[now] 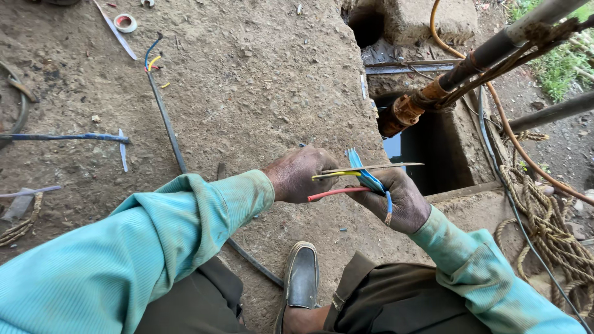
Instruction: The person sits on the ground and strips insulation from the ends of electrical wires. They hold a bundle of colored wires in one hand and scrape the insulation off each wire end with a knife, then use pliers to cut and pull insulation off a red wire, continuing to strip more wire ends by hand with the knife.
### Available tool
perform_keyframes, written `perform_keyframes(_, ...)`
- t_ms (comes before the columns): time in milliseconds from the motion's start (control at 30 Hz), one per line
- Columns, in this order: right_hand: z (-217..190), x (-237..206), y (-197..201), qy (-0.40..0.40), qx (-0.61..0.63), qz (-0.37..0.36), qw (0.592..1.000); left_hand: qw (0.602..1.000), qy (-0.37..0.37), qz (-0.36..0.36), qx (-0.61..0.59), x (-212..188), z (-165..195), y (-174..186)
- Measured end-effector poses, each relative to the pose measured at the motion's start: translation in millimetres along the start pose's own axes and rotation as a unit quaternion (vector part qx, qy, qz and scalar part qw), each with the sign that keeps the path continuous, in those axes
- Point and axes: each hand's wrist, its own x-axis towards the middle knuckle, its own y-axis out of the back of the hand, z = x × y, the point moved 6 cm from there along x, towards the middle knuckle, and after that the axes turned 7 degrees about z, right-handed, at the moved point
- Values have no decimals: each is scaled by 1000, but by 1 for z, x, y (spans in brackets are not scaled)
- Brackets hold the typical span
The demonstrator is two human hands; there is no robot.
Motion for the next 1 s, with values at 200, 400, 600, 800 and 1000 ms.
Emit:
perform_keyframes(200, -7, -2, 1, 2, 19, 9, 1000, 1000, 22, -9, 4, -7, 3, 2)
perform_keyframes(400, -2, -2, -4, -53, 16, -7, 998, 992, 110, -53, 28, -13, -6, 12)
perform_keyframes(600, -2, -5, -6, -20, 78, -104, 991, 991, 102, -57, 58, -22, -5, 18)
perform_keyframes(800, -12, -6, -7, 9, 174, -136, 975, 991, 107, -47, 72, -26, -6, 25)
perform_keyframes(1000, -7, 0, -11, -57, 96, -122, 986, 989, 85, -17, 117, -28, -6, 33)
